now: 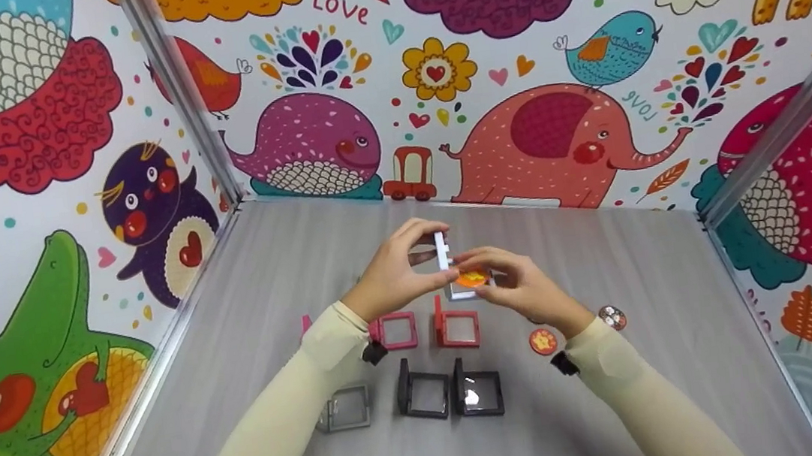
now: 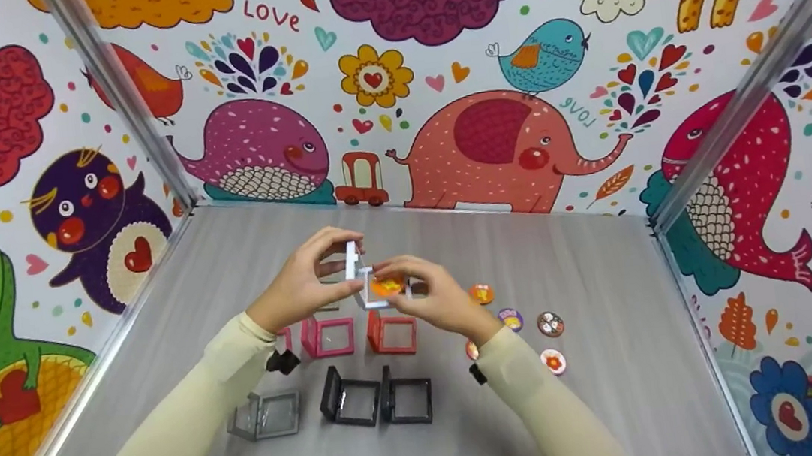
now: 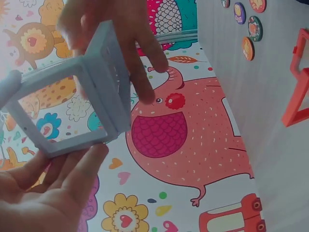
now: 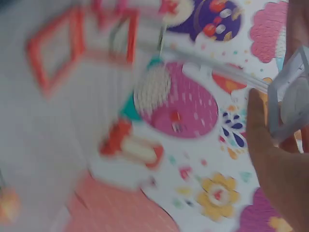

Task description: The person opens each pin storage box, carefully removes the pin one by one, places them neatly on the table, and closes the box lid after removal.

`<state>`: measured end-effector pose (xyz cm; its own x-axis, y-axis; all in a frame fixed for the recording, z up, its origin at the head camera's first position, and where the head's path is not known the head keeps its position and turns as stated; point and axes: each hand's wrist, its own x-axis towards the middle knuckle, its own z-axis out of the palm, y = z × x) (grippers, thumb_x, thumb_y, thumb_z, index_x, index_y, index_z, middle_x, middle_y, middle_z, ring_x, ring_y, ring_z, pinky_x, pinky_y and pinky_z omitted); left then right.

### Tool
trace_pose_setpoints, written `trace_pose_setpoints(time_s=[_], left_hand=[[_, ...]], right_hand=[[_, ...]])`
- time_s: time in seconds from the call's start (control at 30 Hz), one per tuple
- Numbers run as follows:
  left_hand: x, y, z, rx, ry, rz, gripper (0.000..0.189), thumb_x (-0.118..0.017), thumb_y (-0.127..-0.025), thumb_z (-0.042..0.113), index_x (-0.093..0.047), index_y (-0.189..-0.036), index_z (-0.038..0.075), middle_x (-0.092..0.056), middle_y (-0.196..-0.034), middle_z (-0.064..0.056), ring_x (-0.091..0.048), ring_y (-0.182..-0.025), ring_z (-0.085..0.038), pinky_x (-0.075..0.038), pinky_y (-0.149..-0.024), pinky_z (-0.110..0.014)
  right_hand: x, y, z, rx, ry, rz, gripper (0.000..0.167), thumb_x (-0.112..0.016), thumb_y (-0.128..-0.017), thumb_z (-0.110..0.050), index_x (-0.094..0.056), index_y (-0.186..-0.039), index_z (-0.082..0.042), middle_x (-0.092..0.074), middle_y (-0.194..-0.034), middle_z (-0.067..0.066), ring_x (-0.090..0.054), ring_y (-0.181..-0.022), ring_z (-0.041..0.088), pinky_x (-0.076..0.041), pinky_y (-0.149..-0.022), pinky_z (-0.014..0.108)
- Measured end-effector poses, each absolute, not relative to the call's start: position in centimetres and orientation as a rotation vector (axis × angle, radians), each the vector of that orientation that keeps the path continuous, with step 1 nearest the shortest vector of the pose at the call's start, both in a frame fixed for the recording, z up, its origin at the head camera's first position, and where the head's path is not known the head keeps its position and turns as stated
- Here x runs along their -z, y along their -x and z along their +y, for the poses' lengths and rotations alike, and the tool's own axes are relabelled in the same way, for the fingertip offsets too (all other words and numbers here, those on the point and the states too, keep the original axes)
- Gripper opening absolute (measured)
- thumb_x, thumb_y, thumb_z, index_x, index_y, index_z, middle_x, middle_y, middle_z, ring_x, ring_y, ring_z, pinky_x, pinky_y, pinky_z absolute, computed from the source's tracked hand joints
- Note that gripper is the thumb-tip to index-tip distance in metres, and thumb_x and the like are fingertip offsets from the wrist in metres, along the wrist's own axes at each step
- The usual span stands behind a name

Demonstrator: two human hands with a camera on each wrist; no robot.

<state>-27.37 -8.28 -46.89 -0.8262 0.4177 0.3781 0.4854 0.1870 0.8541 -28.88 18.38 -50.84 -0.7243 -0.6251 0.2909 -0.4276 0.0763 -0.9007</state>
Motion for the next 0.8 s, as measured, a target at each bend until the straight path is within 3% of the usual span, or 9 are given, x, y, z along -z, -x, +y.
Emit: trace_pose_setpoints(time_s=[0.13, 0.3, 0.43, 0.57, 0.8], left_hand=[[47.1, 28.0, -8.3, 1.768, 0.896, -2.365, 0.062, -0.088, -0.095, 0.018, -0.060, -0.149, 0.006, -0.058, -0.140, -0.007, -0.061, -0.130, -0.025, -0.054, -0.109, -0.040], [47.5, 29.3, -8.0, 1.695, 0.832, -2.483, 0.065, -0.088, -0.095, 0.021, -0.057, -0.152, 0.008, -0.056, -0.145, -0.008, -0.061, -0.133, -0.026, -0.052, -0.110, -0.033], [48.7, 31.7, -7.4, 1.521, 0.696, -2.717, 0.070, -0.089, -0.094, 0.025, -0.056, -0.154, 0.008, -0.057, -0.149, -0.010, -0.059, -0.133, -0.027, -0.052, -0.112, -0.038], [51.2, 34.6, -7.3, 1.303, 0.598, -2.930, 0.074, -0.090, -0.092, 0.020, -0.055, -0.154, 0.001, -0.058, -0.150, -0.017, -0.056, -0.137, -0.034, -0.047, -0.116, -0.045], [55.4, 37.1, -7.0, 1.149, 0.475, -3.099, 0.073, -0.090, -0.090, 0.009, -0.054, -0.152, -0.005, -0.059, -0.149, -0.023, -0.056, -0.137, -0.036, -0.044, -0.119, -0.047]], right_hand=[[49.9, 29.4, 18.4, 1.479, 1.203, 2.463, 0.038, -0.084, -0.098, -0.013, -0.075, -0.134, -0.019, -0.068, -0.140, -0.001, -0.064, -0.127, 0.024, -0.053, -0.110, 0.052], [49.9, 29.7, 18.9, 1.482, 1.206, 2.752, 0.038, -0.091, -0.090, -0.009, -0.078, -0.126, -0.013, -0.073, -0.129, -0.002, -0.061, -0.123, 0.023, -0.048, -0.111, 0.051], [49.7, 30.0, 20.7, 1.617, 1.063, 2.897, 0.035, -0.091, -0.090, -0.006, -0.078, -0.122, -0.009, -0.073, -0.124, 0.002, -0.056, -0.117, 0.030, -0.048, -0.101, 0.052], [49.3, 30.7, 23.2, 1.712, 0.886, 2.915, 0.031, -0.087, -0.093, -0.005, -0.077, -0.122, -0.008, -0.071, -0.121, 0.007, -0.056, -0.111, 0.029, -0.053, -0.094, 0.046], [49.4, 31.9, 28.5, 1.578, 0.653, 2.996, 0.033, -0.080, -0.094, 0.006, -0.072, -0.125, -0.001, -0.067, -0.123, 0.015, -0.062, -0.112, 0.029, -0.055, -0.094, 0.045]])
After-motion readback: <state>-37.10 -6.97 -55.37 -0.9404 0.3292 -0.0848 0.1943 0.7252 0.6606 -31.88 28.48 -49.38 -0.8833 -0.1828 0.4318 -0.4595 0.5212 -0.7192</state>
